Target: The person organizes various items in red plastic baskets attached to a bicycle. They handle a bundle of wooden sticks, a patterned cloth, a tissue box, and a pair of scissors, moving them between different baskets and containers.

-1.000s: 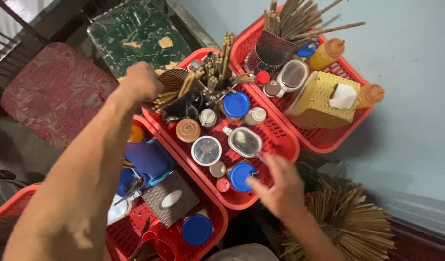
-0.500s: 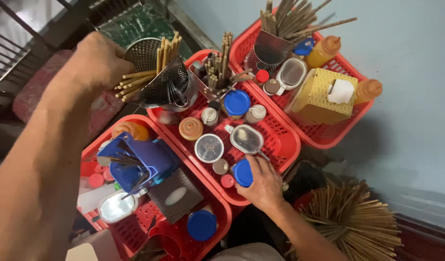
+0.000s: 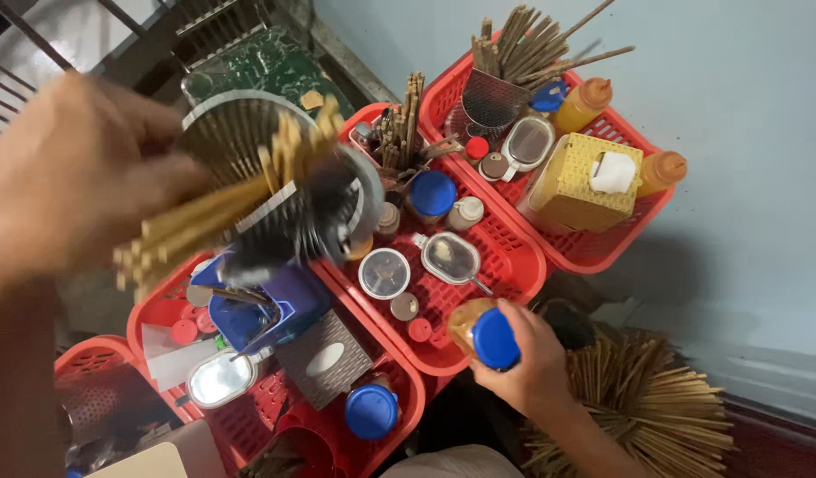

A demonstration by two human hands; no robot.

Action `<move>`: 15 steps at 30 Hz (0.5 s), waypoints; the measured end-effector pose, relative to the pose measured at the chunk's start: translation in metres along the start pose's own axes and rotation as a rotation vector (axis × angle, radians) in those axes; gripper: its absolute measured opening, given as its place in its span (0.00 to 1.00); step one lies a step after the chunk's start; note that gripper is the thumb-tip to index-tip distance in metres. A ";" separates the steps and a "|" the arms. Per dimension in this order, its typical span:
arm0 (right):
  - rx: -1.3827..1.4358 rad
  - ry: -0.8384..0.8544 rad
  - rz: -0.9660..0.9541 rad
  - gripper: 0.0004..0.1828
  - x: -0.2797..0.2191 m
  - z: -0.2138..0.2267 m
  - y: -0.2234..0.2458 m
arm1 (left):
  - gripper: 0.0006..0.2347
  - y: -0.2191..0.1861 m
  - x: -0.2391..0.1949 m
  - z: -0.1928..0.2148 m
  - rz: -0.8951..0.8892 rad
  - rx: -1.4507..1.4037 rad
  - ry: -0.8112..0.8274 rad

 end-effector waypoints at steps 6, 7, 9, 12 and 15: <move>-0.011 -0.191 -0.105 0.56 -0.005 0.042 -0.007 | 0.14 -0.094 -0.055 0.014 0.072 -0.158 0.400; -0.013 -0.225 -0.109 0.54 -0.003 0.047 -0.012 | 0.14 -0.122 -0.066 0.025 0.264 -0.237 0.651; -0.043 -0.214 -0.131 0.56 -0.004 0.059 -0.021 | 0.12 -0.134 -0.066 -0.009 0.181 -0.331 0.699; -0.078 -0.198 -0.242 0.57 -0.005 0.075 -0.015 | 0.08 -0.137 -0.053 -0.113 -0.076 -0.518 0.601; -0.102 -0.216 -0.286 0.57 -0.013 0.080 -0.020 | 0.18 -0.141 -0.036 -0.194 -0.260 -0.622 0.426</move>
Point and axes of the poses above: each hand's wrist, its own x-axis towards the middle knuckle, its own z-axis out of the back of the hand, y = z × x, the point moved 2 cm from there along x, towards the middle knuckle, and after that the axes turned 13 degrees about x, right-handed, at the moved point
